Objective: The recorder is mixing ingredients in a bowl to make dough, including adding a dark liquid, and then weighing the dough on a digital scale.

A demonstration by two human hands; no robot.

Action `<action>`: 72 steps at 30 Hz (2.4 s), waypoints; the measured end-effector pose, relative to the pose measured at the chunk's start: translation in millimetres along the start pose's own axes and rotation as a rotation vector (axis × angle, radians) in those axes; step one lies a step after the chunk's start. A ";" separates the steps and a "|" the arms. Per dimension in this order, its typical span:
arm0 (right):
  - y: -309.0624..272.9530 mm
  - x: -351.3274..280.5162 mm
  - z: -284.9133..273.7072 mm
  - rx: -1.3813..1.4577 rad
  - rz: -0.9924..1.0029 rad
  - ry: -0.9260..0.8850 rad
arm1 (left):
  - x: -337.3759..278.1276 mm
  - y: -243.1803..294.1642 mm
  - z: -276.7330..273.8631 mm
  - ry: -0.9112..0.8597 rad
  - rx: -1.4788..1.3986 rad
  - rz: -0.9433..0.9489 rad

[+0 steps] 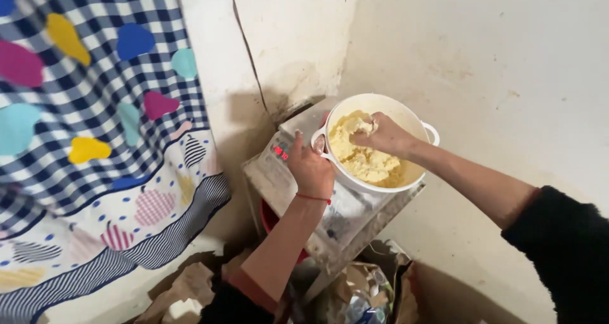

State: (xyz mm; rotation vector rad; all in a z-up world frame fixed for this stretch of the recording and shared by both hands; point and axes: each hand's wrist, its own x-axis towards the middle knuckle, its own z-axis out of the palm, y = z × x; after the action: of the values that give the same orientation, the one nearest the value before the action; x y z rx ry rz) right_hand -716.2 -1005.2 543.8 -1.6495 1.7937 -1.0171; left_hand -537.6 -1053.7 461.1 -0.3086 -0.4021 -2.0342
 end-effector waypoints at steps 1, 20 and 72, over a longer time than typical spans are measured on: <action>3.9 8.9 -7.4 0.000 0.003 -0.005 | 7.3 -0.5 10.4 0.005 -0.001 0.002; 101.6 109.9 -42.8 -0.325 -0.334 -0.747 | 78.4 -13.0 -112.4 0.234 0.183 0.085; 78.9 79.8 -46.9 -0.624 -0.402 -0.237 | -177.5 46.1 -104.2 -0.589 2.232 0.030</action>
State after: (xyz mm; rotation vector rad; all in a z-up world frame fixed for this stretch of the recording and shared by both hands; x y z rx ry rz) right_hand -812.5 -1075.4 519.5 -2.4614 1.7530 -0.3773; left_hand -418.7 -975.2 305.5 0.5122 -2.4744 -0.4210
